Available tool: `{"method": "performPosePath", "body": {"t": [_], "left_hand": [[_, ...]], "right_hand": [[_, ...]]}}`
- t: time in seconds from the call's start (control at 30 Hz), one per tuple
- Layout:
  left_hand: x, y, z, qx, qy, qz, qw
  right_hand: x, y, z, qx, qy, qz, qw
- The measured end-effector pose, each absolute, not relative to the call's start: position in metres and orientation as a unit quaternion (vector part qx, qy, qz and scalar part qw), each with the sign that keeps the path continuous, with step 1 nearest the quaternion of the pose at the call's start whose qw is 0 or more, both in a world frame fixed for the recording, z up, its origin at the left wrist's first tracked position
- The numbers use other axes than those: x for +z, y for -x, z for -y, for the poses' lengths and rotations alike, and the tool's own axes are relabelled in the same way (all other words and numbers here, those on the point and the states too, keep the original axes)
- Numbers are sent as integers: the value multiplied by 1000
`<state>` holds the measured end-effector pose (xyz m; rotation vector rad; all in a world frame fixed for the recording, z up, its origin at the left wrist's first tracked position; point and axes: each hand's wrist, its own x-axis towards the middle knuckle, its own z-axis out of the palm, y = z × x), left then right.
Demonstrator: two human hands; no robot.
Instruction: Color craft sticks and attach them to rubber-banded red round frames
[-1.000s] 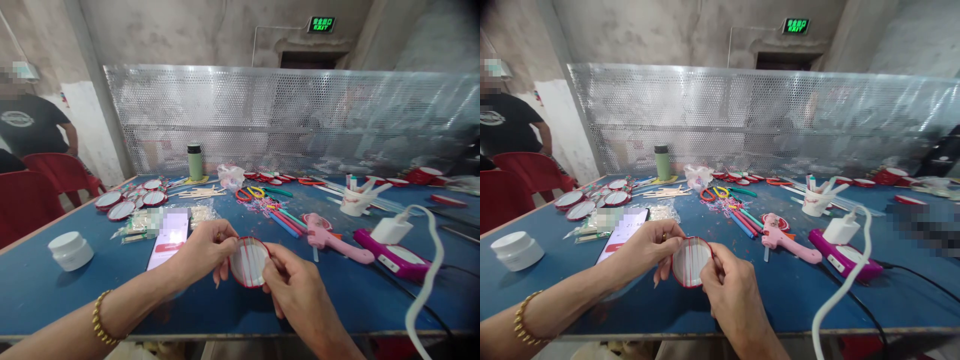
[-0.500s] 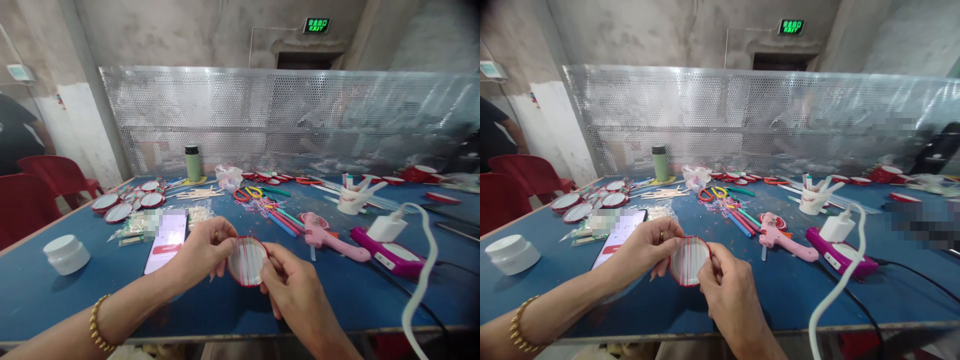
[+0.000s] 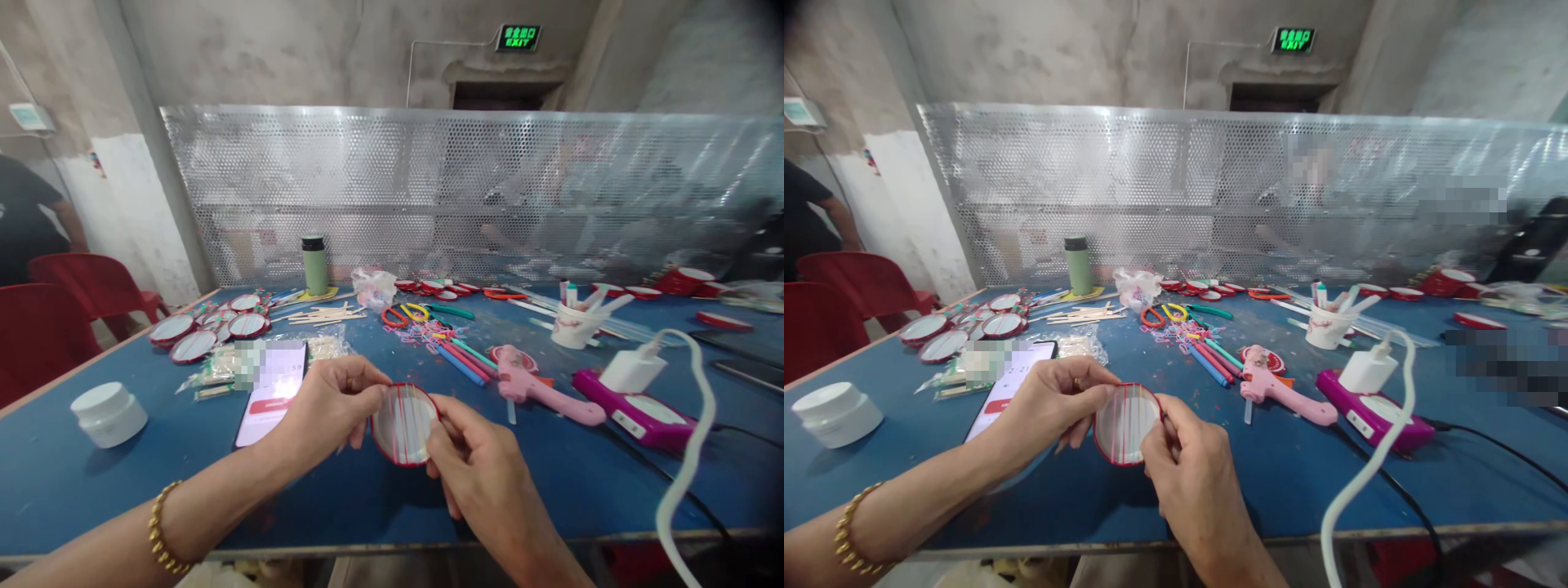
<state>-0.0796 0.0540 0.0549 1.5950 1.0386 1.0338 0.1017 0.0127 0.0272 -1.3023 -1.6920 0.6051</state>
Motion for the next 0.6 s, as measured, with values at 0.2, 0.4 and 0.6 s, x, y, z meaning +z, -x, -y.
{"method": "performPosePath", "body": {"t": [0.2, 0.4, 0.6], "left_hand": [[58, 78, -53, 409, -657, -431, 464], [58, 79, -52, 373, -658, -424, 498], [54, 80, -48, 296, -667, -399, 555]], "right_hand": [[29, -101, -11, 261, 529, 672, 448], [28, -101, -12, 239, 536, 667, 459], [26, -102, -13, 205, 534, 676, 465]]}}
